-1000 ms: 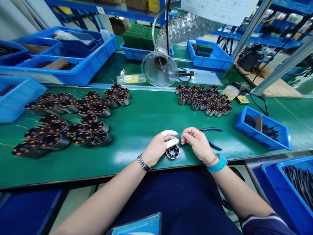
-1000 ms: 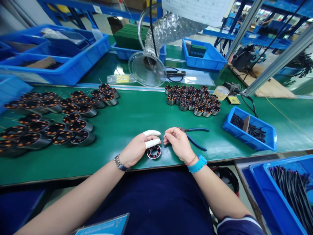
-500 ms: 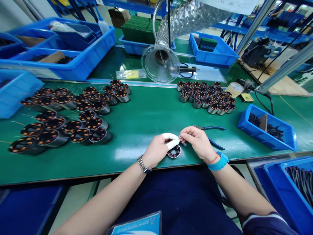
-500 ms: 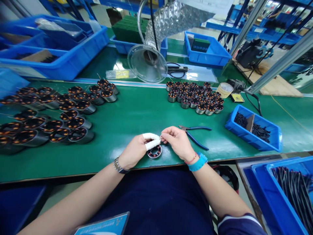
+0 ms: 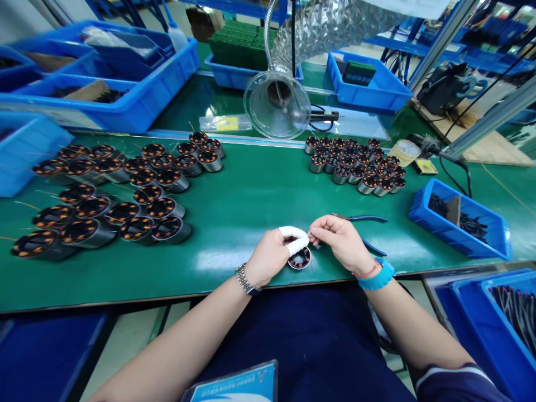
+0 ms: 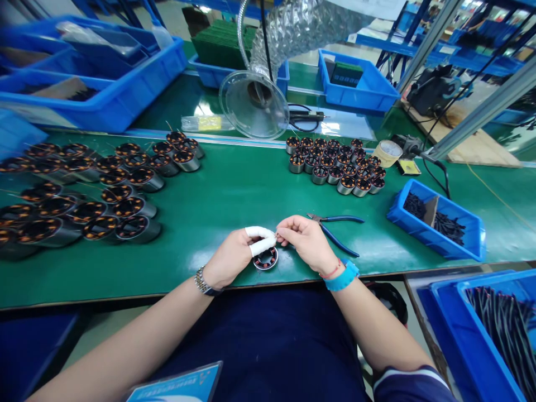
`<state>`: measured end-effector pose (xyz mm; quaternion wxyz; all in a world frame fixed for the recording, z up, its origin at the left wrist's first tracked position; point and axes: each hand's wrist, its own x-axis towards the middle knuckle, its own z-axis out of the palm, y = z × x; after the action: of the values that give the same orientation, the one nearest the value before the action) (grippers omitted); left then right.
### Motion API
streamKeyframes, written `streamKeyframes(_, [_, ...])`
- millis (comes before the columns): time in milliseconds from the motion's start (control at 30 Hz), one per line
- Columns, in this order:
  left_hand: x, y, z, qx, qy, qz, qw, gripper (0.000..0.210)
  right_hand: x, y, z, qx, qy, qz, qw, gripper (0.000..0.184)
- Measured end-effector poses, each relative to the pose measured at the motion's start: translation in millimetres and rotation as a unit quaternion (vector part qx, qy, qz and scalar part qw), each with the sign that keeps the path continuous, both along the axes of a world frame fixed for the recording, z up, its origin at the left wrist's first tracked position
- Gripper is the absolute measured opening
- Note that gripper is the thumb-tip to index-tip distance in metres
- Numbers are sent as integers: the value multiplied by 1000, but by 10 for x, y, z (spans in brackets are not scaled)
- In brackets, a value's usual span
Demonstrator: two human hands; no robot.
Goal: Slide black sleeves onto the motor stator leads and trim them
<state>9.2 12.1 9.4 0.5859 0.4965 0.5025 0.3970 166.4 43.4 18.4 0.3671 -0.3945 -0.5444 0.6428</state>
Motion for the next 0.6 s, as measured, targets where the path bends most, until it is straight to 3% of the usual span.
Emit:
streamKeyframes(233, [-1,-4,11,-3,10,-3,1000,14,54,45,80,12,-47,50,998,13])
streamKeyframes(600, [-3,-8,-37,1,16,6,1000,15,58,25,87,42,-120,55,990,16])
